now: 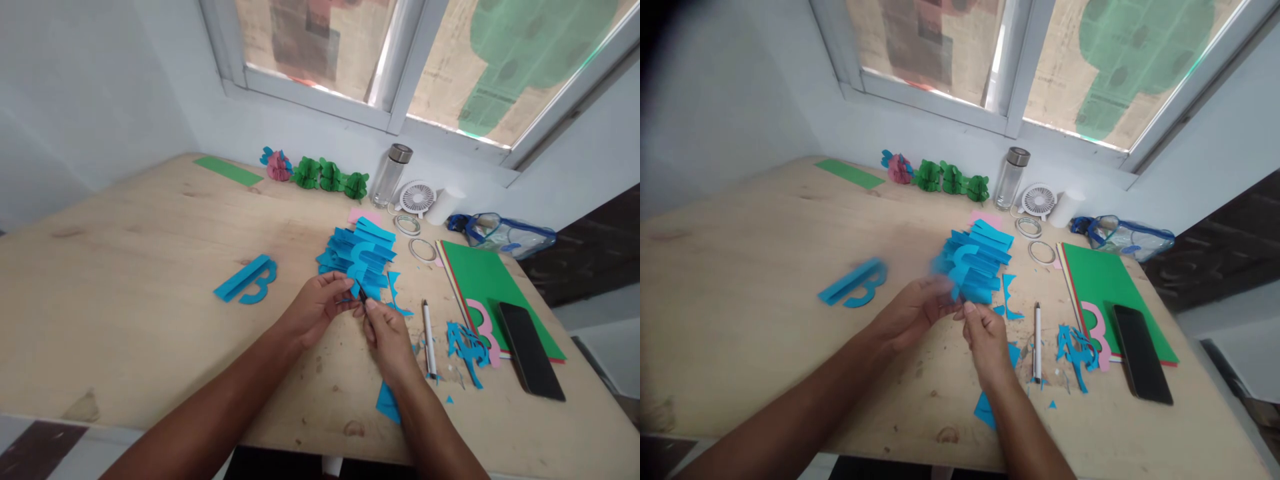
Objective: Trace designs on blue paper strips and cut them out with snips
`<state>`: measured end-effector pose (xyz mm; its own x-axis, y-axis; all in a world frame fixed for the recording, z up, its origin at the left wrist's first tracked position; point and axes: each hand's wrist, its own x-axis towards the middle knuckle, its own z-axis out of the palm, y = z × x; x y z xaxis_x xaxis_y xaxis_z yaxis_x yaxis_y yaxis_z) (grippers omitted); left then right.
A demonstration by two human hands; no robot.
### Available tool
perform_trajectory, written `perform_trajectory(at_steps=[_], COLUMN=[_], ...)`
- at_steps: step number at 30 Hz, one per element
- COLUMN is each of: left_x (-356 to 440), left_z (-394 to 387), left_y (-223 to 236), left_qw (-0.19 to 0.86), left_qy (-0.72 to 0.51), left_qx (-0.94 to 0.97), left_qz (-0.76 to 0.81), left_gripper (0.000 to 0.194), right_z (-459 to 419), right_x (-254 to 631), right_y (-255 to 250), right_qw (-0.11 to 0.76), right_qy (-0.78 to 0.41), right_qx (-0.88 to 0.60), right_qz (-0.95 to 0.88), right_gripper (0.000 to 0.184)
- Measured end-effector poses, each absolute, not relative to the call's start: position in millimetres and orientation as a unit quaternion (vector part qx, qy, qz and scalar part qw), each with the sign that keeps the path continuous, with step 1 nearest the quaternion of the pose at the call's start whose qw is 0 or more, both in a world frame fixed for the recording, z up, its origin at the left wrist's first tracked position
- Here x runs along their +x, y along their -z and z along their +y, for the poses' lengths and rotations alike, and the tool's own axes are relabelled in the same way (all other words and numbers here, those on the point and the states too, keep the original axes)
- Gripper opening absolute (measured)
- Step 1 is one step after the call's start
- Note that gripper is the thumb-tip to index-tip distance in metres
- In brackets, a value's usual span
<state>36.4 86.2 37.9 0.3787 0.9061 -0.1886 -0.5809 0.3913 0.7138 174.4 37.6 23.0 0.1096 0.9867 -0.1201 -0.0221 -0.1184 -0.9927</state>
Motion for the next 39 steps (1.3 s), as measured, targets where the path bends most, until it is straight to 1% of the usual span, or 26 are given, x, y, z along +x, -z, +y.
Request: perform_trajectory(at_steps=[4,9,29,39], left_x=[37.9,40.5,42.2,38.8], left_z=[85.0,83.8,82.1,85.1], left_y=[-37.7,-37.3,-36.6,-39.5], left_qw=[0.772,0.772,0.77,0.767], left_qy=[-0.485,-0.489,-0.491,-0.499], left_qx=[0.278,0.273,0.271,0.263], left_qz=[0.302,0.301,0.305,0.307], left_gripper=[0.026,0.025,0.027,0.023], right_z=[37.4,36.7,37.1,36.5], right_x=[174.8,174.1,176.6,176.1], right_y=[-24.4,-25.1,-19.8,-22.8], right_qw=[0.503,0.506,0.498,0.488], right_qy=[-0.466,-0.447,-0.455,-0.446], right_qx=[-0.562,-0.571,-0.574,-0.579], right_qz=[-0.462,-0.467,-0.465,-0.477], right_gripper=[0.054,0.054,0.054,0.053])
